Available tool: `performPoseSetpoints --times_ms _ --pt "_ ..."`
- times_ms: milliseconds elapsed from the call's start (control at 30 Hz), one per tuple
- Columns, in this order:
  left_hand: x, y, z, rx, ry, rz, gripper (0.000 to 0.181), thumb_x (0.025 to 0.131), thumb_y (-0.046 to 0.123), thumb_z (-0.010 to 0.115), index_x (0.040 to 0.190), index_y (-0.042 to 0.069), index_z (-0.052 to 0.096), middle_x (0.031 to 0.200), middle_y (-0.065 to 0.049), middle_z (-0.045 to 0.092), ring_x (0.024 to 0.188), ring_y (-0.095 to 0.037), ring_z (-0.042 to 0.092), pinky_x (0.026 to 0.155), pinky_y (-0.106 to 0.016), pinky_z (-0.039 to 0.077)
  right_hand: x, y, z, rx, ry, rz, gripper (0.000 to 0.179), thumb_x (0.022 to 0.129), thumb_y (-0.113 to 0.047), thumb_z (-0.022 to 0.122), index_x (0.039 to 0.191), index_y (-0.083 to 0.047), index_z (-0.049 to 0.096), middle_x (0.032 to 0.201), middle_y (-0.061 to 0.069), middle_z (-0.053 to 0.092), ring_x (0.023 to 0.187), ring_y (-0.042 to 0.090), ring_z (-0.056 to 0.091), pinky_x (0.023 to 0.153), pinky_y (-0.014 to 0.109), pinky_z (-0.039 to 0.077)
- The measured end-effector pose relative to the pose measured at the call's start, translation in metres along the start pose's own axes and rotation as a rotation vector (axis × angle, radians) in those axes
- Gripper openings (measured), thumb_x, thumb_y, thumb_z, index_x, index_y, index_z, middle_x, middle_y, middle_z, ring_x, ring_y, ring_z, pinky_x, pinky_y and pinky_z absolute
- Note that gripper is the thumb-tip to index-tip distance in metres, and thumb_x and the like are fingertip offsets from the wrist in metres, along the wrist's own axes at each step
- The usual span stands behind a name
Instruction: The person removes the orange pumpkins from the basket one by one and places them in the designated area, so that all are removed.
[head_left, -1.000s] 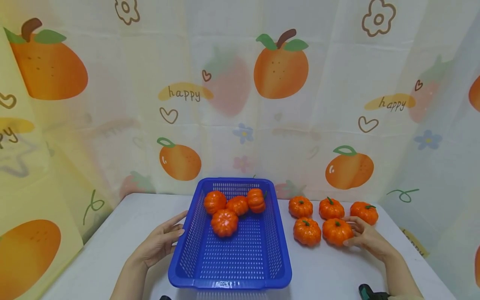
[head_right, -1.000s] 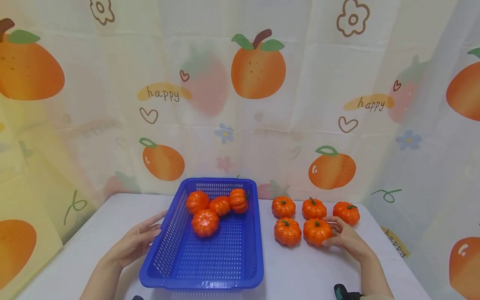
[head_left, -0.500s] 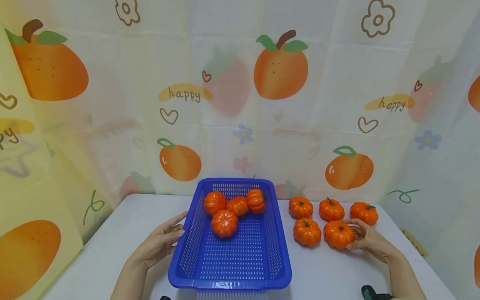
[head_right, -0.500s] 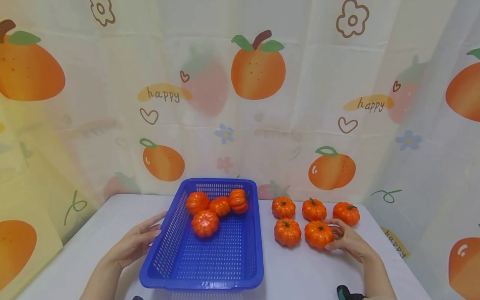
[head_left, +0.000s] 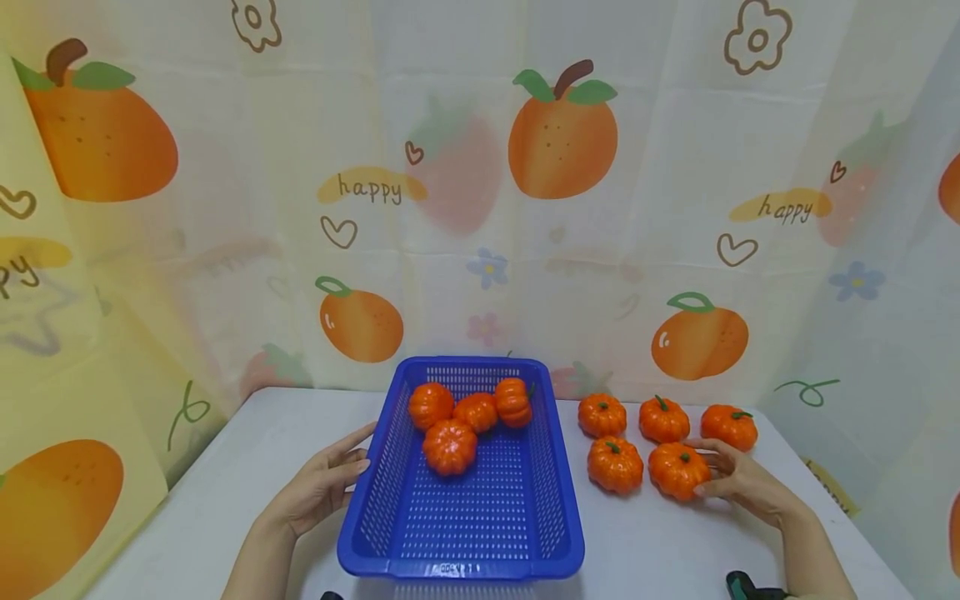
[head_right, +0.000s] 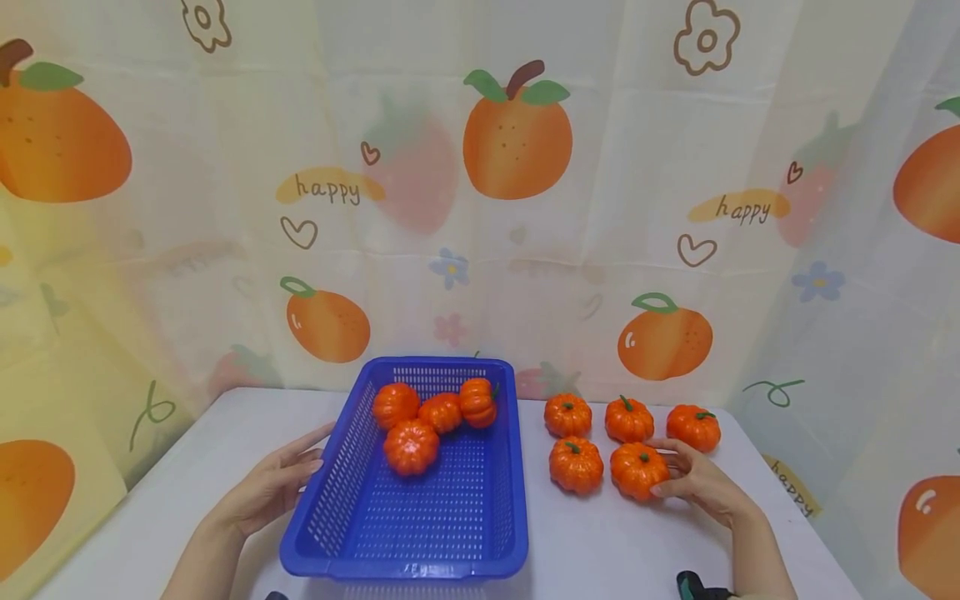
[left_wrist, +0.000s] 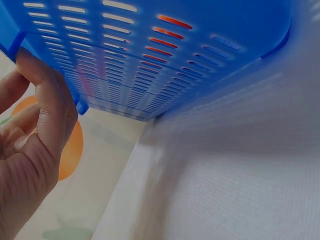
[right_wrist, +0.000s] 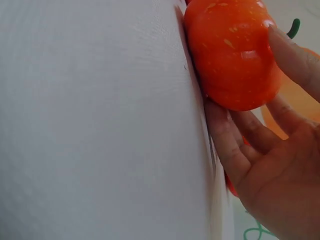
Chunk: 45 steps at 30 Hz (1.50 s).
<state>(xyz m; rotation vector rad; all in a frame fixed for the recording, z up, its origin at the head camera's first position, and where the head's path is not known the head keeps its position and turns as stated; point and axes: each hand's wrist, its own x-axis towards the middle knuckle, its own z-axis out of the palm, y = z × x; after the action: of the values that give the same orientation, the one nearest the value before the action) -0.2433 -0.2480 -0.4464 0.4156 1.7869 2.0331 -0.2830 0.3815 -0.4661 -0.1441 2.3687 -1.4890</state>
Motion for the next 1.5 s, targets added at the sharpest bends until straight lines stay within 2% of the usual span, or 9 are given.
performPoseSetpoints --times_ms 400,500,567,667,800,933,1167,1367,1500 --pt "-0.001 -0.002 -0.001 -0.009 -0.016 0.023 0.068 0.104 0.011 0.042 0.159 0.005 0.002 0.115 0.002 0.063 0.101 -0.008 0.069 0.087 -0.028 0.059 -0.002 -0.003 -0.011 -0.052 0.022 -0.012 0.081 0.090 -0.029 0.066 0.153 -0.001 0.024 0.155 0.032 0.029 0.134 0.045 0.044 0.099 0.053 0.052" --pt "0.000 -0.002 -0.002 -0.004 -0.013 0.023 0.068 0.104 0.012 0.042 0.159 0.005 0.003 0.115 0.002 0.063 0.101 -0.008 0.069 0.087 -0.028 0.059 -0.003 -0.009 -0.015 -0.069 0.030 -0.040 0.079 0.093 -0.030 0.063 0.153 0.001 0.023 0.155 0.032 0.032 0.129 0.031 0.055 0.101 0.054 0.051" --pt "0.000 -0.002 -0.002 0.000 -0.014 0.025 0.068 0.104 0.012 0.042 0.159 0.005 0.003 0.116 0.002 0.063 0.102 -0.008 0.069 0.087 -0.028 0.059 -0.004 -0.014 -0.016 -0.085 0.049 -0.065 0.077 0.094 -0.030 0.062 0.153 0.002 0.023 0.154 0.032 0.033 0.121 0.015 0.061 0.102 0.054 0.051" --pt "0.000 -0.002 -0.002 0.000 -0.017 0.027 0.068 0.104 0.012 0.042 0.159 0.005 0.002 0.116 0.002 0.063 0.103 -0.009 0.069 0.088 -0.029 0.059 -0.005 -0.025 -0.017 -0.131 0.112 -0.096 0.072 0.095 -0.033 0.060 0.151 0.000 0.028 0.152 0.030 0.038 0.104 -0.013 0.056 0.099 0.049 0.053" --pt "0.000 -0.002 -0.002 -0.001 -0.021 0.030 0.067 0.104 0.012 0.042 0.159 0.005 0.002 0.117 0.002 0.062 0.103 -0.009 0.069 0.088 -0.029 0.059 -0.007 -0.042 -0.016 -0.183 0.192 -0.144 0.067 0.096 -0.036 0.059 0.149 -0.004 0.033 0.150 0.029 0.041 0.099 -0.022 0.048 0.097 0.050 0.053" --pt "0.000 -0.002 -0.002 0.003 -0.013 0.024 0.067 0.104 0.012 0.042 0.159 0.006 0.003 0.116 0.002 0.062 0.103 -0.009 0.069 0.088 -0.029 0.059 -0.007 -0.061 -0.013 -0.195 0.222 -0.202 0.063 0.096 -0.036 0.060 0.148 -0.009 0.036 0.149 0.025 0.044 0.099 -0.020 0.051 0.097 0.055 0.052" --pt "0.000 -0.001 -0.001 0.003 -0.003 0.015 0.068 0.104 0.012 0.043 0.159 0.006 0.004 0.117 0.002 0.062 0.103 -0.009 0.068 0.087 -0.029 0.059 -0.001 -0.098 -0.001 -0.196 0.207 -0.302 0.056 0.097 -0.035 0.060 0.146 -0.016 0.040 0.135 -0.009 0.053 0.109 -0.012 0.056 0.101 0.055 0.051" --pt "-0.001 -0.001 -0.001 0.001 -0.008 0.015 0.069 0.104 0.012 0.043 0.159 0.005 0.002 0.116 0.003 0.062 0.102 -0.008 0.068 0.087 -0.028 0.059 0.008 -0.137 0.012 -0.167 0.174 -0.370 0.055 0.097 -0.032 0.060 0.146 -0.017 0.040 0.140 -0.006 0.054 0.124 0.009 0.059 0.104 0.052 0.050" --pt "-0.001 -0.001 -0.001 0.002 -0.006 0.009 0.069 0.104 0.013 0.043 0.159 0.006 0.003 0.115 0.003 0.061 0.101 -0.008 0.068 0.087 -0.028 0.059 0.012 -0.167 0.020 -0.114 0.151 -0.438 0.052 0.098 -0.029 0.059 0.146 -0.020 0.042 0.141 -0.007 0.054 0.126 0.009 0.057 0.106 0.053 0.047"
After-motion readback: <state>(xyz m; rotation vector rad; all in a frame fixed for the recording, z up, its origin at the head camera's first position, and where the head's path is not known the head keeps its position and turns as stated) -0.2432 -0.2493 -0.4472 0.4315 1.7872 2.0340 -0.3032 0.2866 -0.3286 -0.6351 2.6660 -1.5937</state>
